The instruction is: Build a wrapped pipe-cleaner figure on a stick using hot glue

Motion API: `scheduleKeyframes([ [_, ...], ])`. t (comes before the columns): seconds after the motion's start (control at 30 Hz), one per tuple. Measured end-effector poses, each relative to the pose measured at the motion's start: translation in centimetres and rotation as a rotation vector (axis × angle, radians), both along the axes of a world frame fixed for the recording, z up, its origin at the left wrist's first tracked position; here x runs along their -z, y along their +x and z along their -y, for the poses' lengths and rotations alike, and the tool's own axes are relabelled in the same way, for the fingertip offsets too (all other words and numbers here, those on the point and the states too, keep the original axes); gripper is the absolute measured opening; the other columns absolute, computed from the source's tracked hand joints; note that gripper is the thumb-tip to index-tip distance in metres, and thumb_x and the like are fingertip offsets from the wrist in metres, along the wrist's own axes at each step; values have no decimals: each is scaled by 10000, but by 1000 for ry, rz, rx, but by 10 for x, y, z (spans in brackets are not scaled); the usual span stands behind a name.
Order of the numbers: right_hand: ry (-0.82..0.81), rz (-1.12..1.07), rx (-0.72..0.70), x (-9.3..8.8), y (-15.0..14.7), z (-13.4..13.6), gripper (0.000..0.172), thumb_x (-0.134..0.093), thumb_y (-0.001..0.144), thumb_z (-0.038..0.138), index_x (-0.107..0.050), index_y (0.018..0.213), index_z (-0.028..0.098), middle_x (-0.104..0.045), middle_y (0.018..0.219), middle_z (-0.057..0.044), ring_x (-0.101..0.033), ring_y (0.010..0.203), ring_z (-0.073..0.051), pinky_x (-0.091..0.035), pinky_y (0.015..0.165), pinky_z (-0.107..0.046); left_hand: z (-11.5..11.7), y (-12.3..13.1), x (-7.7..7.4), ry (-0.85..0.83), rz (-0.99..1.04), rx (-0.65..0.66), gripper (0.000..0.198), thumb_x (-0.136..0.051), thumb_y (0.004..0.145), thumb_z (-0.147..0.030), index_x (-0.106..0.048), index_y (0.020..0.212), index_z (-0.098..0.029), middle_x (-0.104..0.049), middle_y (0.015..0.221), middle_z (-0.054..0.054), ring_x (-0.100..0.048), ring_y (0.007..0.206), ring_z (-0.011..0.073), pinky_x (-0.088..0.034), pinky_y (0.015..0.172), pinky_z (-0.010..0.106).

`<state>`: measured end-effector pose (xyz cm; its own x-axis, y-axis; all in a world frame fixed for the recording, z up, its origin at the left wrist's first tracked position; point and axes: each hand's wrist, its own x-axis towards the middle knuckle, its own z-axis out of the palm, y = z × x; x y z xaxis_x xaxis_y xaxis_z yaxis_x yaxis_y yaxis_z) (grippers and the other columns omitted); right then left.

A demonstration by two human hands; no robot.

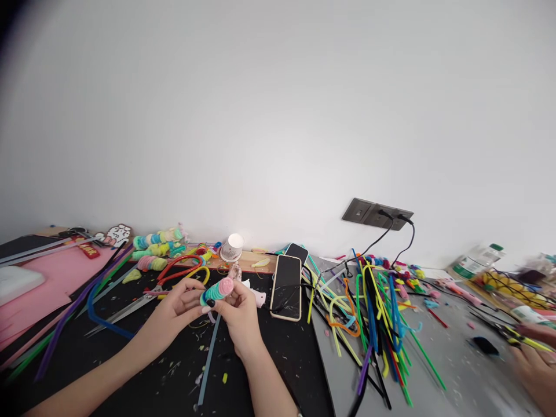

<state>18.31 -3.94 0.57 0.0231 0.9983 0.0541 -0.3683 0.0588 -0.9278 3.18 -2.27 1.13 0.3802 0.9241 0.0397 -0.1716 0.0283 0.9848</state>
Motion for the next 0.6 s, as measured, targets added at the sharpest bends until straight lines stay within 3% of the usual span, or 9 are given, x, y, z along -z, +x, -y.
scheduleKeyframes([
  [0.3,-10,28,-58,1,5,-2,267,-851,642,281,-685,812,161,-607,676,27,-390,505,-57,-232,427,-178,-2,-1,5,-125,108,49,299,-747,781,-309,-471,851,-220,-775,916,23,-721,898,214,-541,832,365],
  [0.6,-14,50,-72,4,8,-4,260,-838,664,314,-678,797,158,-548,646,49,-315,481,-45,-222,423,-184,-2,2,7,-288,167,-22,381,-832,687,-328,-485,792,-214,-783,838,-7,-726,793,152,-556,775,275],
])
